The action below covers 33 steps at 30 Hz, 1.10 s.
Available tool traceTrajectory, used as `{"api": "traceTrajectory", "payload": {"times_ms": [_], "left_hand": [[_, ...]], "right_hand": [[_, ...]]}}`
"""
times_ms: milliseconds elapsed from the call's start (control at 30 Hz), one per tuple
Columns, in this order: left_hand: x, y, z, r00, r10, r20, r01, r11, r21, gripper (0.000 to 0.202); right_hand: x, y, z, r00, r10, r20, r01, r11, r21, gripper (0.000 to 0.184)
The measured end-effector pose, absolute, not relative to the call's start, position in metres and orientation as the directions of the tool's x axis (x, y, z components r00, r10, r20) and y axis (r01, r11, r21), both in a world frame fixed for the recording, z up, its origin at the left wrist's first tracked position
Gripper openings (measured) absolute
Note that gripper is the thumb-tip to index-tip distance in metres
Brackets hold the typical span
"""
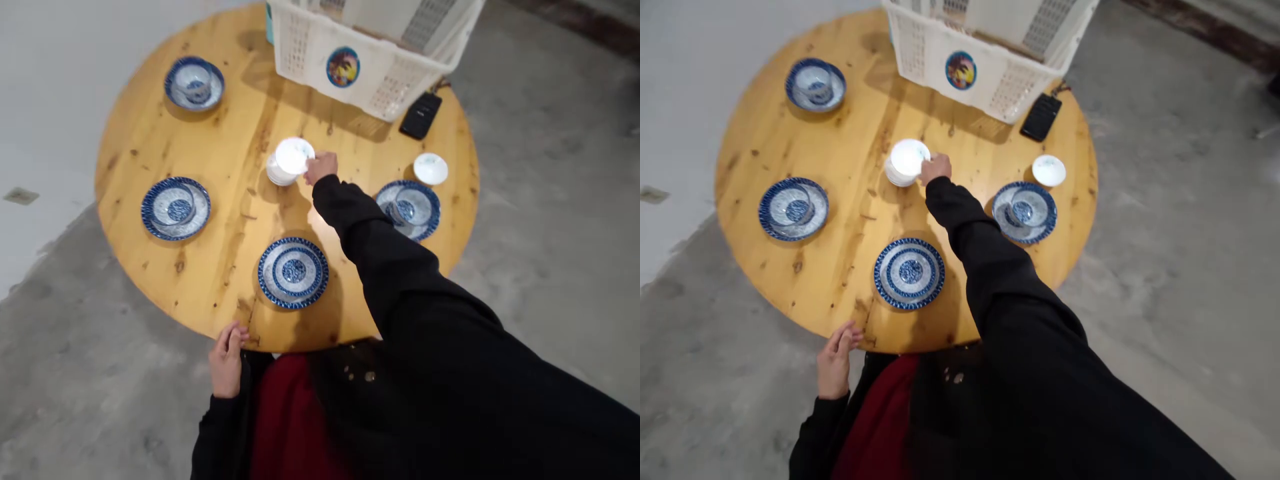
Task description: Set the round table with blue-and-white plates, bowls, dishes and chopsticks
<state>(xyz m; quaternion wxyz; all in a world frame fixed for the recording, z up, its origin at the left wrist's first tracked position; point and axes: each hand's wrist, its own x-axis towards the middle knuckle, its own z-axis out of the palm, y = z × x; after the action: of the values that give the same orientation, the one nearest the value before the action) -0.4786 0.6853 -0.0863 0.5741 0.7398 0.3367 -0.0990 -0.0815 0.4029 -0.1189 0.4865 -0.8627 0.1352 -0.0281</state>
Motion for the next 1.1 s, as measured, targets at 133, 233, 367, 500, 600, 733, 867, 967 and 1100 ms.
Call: {"api": "traceTrajectory", "payload": {"times_ms": [133, 233, 367, 500, 600, 733, 867, 967, 1100], "left_hand": [[-0.453, 0.695, -0.091, 0.807, 0.280, -0.519, 0.574, -0.170, 0.801, 0.053], [-0.434, 0.699, -0.091, 0.836, 0.204, -0.509, 0.544, -0.188, 0.818, 0.051], [-0.411, 0.695, -0.083, 0.858, 0.118, -0.501, 0.514, -0.196, 0.835, 0.051], [-0.400, 0.686, -0.077, 0.862, 0.053, -0.505, 0.501, -0.251, 0.829, 0.051], [-0.397, 0.681, -0.075, 0.858, 0.018, -0.513, 0.498, -0.275, 0.823, 0.052], [-0.397, 0.677, -0.072, 0.848, -0.012, -0.529, 0.504, -0.289, 0.814, 0.053], [-0.396, 0.674, -0.067, 0.847, -0.030, -0.531, 0.499, -0.302, 0.812, 0.051], [-0.395, 0.674, -0.065, 0.853, -0.027, -0.522, 0.489, -0.312, 0.815, 0.050], [-0.395, 0.674, -0.065, 0.851, -0.023, -0.525, 0.491, -0.320, 0.810, 0.050]], "right_hand": [[-0.142, 0.367, -0.090, 0.932, -0.335, -0.141, -0.286, -0.439, -0.852, 0.027], [-0.211, 0.340, -0.083, 0.909, -0.402, -0.115, -0.288, -0.402, -0.869, 0.020], [-0.291, 0.317, -0.100, 0.826, -0.537, -0.174, -0.399, -0.338, -0.852, 0.015], [-0.337, 0.314, -0.119, 0.741, -0.625, -0.246, -0.490, -0.253, -0.834, 0.013], [-0.355, 0.318, -0.127, 0.704, -0.651, -0.286, -0.511, -0.183, -0.840, 0.012], [-0.365, 0.321, -0.136, 0.702, -0.640, -0.313, -0.503, -0.134, -0.854, 0.015], [-0.364, 0.319, -0.144, 0.711, -0.629, -0.315, -0.499, -0.135, -0.856, 0.016], [-0.360, 0.318, -0.147, 0.716, -0.618, -0.326, -0.497, -0.123, -0.859, 0.016], [-0.356, 0.318, -0.146, 0.704, -0.610, -0.363, -0.514, -0.086, -0.853, 0.015]]}}
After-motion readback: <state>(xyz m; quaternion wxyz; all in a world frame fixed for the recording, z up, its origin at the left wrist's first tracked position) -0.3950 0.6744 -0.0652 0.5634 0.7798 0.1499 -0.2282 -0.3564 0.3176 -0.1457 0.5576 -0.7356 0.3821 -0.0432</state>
